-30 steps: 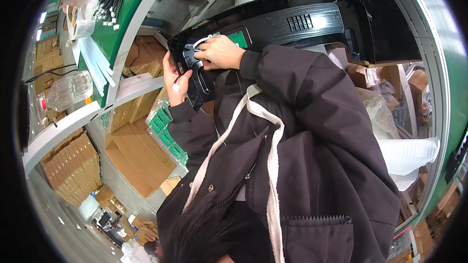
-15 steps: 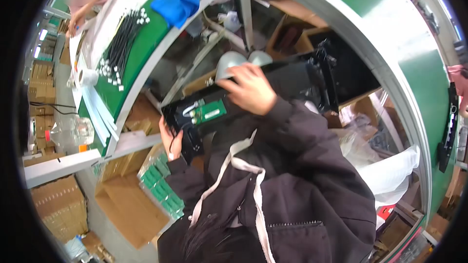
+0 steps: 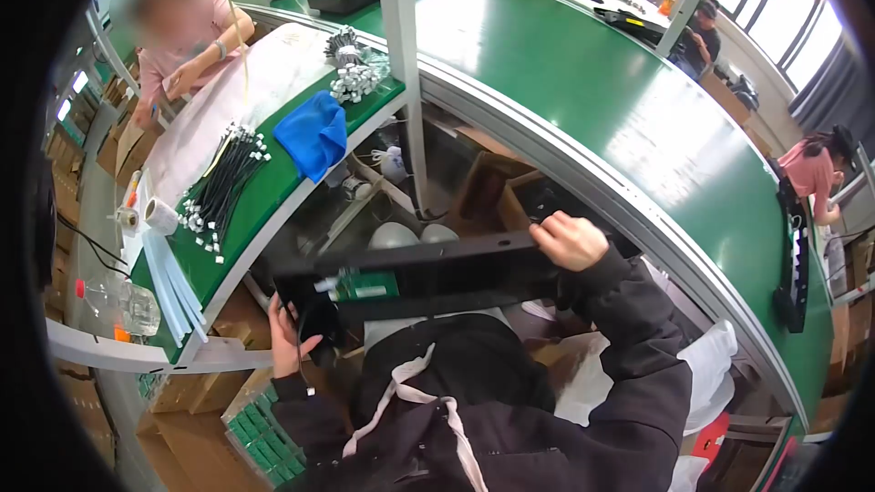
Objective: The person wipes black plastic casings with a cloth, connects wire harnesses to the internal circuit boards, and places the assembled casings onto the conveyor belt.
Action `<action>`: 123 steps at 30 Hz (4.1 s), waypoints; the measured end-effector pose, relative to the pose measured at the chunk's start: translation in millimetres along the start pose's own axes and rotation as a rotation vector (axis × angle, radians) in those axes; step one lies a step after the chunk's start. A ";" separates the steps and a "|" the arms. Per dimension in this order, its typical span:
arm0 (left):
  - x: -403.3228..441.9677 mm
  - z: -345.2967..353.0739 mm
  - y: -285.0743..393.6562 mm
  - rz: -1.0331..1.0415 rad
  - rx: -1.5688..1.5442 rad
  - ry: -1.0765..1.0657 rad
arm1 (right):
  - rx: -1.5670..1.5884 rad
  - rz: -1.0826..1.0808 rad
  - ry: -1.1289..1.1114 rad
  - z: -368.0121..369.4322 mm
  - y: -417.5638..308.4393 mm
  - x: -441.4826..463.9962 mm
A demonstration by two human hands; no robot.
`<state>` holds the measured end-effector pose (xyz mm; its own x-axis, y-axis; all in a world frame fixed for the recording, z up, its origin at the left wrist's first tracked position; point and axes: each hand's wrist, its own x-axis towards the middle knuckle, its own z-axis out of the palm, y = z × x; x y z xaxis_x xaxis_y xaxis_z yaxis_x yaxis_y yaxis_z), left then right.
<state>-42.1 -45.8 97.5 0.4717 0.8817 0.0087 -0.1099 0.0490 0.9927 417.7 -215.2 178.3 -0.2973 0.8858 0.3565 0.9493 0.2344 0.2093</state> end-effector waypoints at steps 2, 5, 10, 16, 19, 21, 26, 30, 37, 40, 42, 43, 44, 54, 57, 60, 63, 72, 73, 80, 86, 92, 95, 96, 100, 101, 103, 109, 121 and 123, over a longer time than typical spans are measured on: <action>-1.3 -16.9 -10.8 0.045 0.011 -0.102 | 0.126 0.153 0.071 -19.1 14.3 -11.8; -2.0 -23.4 -17.5 0.006 -0.067 -0.143 | 0.190 0.482 0.308 -31.6 32.6 -34.4; -8.8 -10.3 -26.6 -0.129 -0.160 -0.117 | 0.200 1.113 0.524 -27.6 65.6 -51.9; -7.1 0.3 -25.4 -0.133 -0.183 -0.131 | -0.113 1.201 0.307 -38.6 168.1 -70.8; -8.8 -1.9 -22.4 -0.123 -0.168 -0.111 | -0.293 1.243 0.155 -3.5 253.3 -94.4; -11.9 -4.6 -17.1 -0.111 -0.132 -0.042 | -0.306 1.373 0.057 19.7 304.0 -101.9; -19.7 -16.1 2.6 -0.064 -0.074 0.132 | -0.274 1.497 -0.070 48.4 376.9 -89.2; -19.8 -14.2 11.4 -0.039 -0.038 0.172 | -0.349 1.447 0.023 42.0 364.5 -54.9; -3.7 24.3 6.6 -0.096 -0.054 0.054 | 0.351 0.350 0.504 39.1 67.4 174.0; -4.4 30.8 17.2 -0.096 0.026 -0.035 | 1.138 0.755 0.215 83.7 -7.7 264.8; -18.8 21.9 35.0 -0.073 0.066 0.013 | 0.996 0.787 0.176 123.8 -13.8 309.7; -28.6 13.4 43.0 -0.048 0.096 0.073 | 0.874 0.814 0.143 136.8 -16.4 328.3; -39.4 3.3 50.8 -0.021 0.128 0.137 | 0.752 0.830 0.109 147.1 -23.6 340.7; -14.6 -137.8 139.6 0.527 1.290 1.096 | 2.237 0.614 0.209 60.8 -39.9 350.5; 29.5 -176.7 157.2 0.370 1.755 1.461 | 2.405 0.519 0.245 31.0 -62.5 322.3; 62.7 -214.1 161.6 0.061 1.644 1.755 | 2.642 0.445 0.092 25.5 -79.2 290.4; 64.7 -270.3 163.3 0.113 1.179 1.774 | 2.708 0.551 0.037 23.8 -101.6 262.8; 30.8 -129.3 191.8 0.953 1.543 1.357 | 2.959 0.572 -0.104 41.1 -141.9 225.6; 23.9 -107.7 195.2 0.945 1.546 1.285 | 3.035 0.534 -0.114 41.0 -147.6 224.8; -20.4 10.6 169.8 0.756 1.346 0.774 | 3.362 0.310 -0.166 20.2 -179.7 209.2; -40.9 45.1 144.8 0.598 1.324 0.455 | 3.282 0.383 -0.136 3.9 -194.7 185.1; -43.4 42.2 147.1 0.714 1.638 0.397 | 3.301 0.460 -0.120 2.6 -206.5 178.4; -46.0 40.8 157.6 0.733 1.817 0.368 | 3.276 0.515 -0.141 0.8 -213.8 180.5; -46.3 40.9 160.7 0.748 1.843 0.357 | 3.260 0.549 -0.147 -1.7 -215.8 181.6; -45.4 40.5 164.9 0.835 1.914 0.390 | 3.326 0.438 -0.181 0.8 -219.2 178.8; -44.4 40.3 164.9 0.865 1.922 0.418 | 3.321 0.441 -0.184 -0.3 -219.3 178.5; -43.5 39.9 165.5 0.910 1.921 0.428 | 3.311 0.448 -0.187 -4.5 -218.5 178.0; -40.2 36.6 167.9 1.024 1.971 0.483 | 3.167 0.596 -0.199 -15.2 -216.5 177.1; -54.1 41.4 158.3 1.116 1.941 0.329 | 3.263 0.535 -0.184 0.6 -219.0 176.6; -53.6 38.0 158.4 1.102 1.942 0.351 | 3.209 0.568 -0.209 -4.3 -219.2 175.6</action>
<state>-51.5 -103.2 258.9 0.6991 0.2681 0.6629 0.6795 -0.5376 -0.4992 156.9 -112.8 198.9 -0.3827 0.9239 -0.0013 -0.9180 -0.3804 -0.1123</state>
